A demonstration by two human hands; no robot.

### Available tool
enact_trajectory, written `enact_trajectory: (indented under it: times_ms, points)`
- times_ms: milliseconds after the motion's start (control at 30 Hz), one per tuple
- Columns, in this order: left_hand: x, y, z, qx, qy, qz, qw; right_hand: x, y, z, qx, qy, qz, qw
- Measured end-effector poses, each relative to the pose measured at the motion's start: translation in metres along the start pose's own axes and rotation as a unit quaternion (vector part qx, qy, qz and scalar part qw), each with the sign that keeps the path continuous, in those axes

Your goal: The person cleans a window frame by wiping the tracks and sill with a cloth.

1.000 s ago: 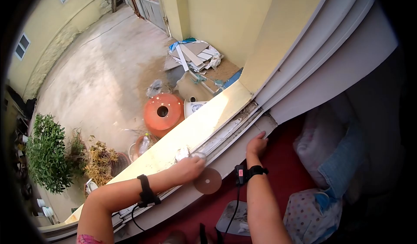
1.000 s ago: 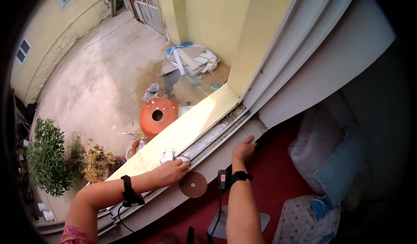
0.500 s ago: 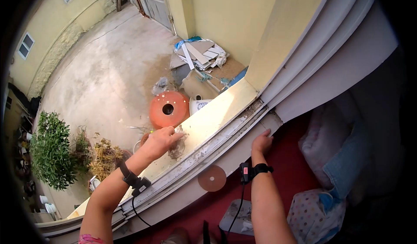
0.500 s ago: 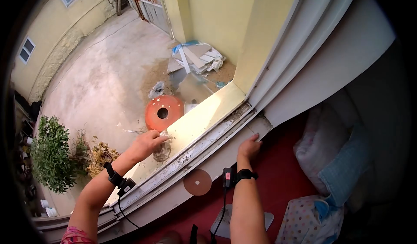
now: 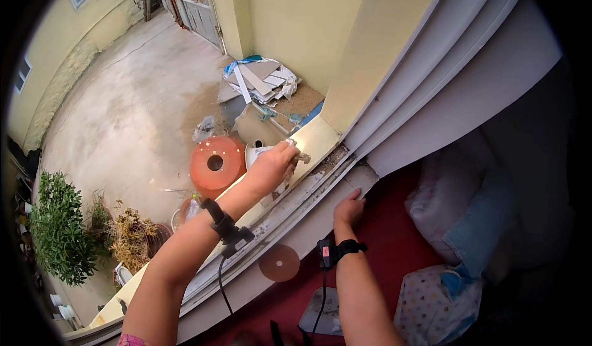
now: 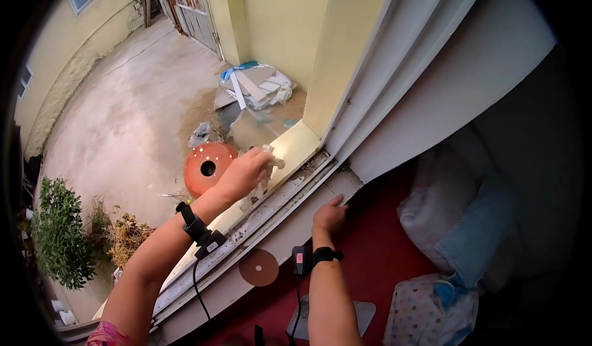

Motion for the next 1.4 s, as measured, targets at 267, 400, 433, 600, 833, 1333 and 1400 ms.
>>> enact_trajectory:
  times_ms: [267,400,433,600,833,1333,1400]
  points:
    - [0.066,-0.082,0.006,-0.088,0.029,-0.026,0.995,-0.002,0.002,-0.001,0.009,-0.002,0.001,1.0]
    - [0.075,-0.087,0.001,-0.078,0.095,-0.043,0.992,-0.001,-0.001,0.0,0.01,0.003,0.011,1.0]
    - [0.075,-0.086,0.001,-0.107,0.083,-0.06,0.989,0.0,-0.002,0.002,0.02,0.007,0.02,1.0]
    - [0.068,-0.06,0.0,-0.134,-0.011,-0.093,0.987,0.001,-0.004,0.005,0.014,-0.003,0.017,1.0]
    - [0.014,-0.027,-0.025,0.073,-0.022,-0.142,0.987,0.002,-0.008,0.005,0.02,-0.006,0.021,1.0]
    - [0.043,-0.025,0.005,-0.038,0.183,-0.17,0.967,-0.002,-0.001,0.001,0.029,-0.019,-0.012,0.999]
    - [0.039,-0.029,0.011,0.052,0.181,-0.199,0.962,0.0,-0.003,0.002,0.026,-0.022,-0.012,0.999]
Point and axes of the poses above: each hand's wrist, its own x-axis towards the middle knuckle, its own y-axis out of the back of the hand, z = x × y, the point moved 4 cm from there along x, towards the middle knuckle, and after that the axes turned 3 degrees about -x, right-handed, at the moved point
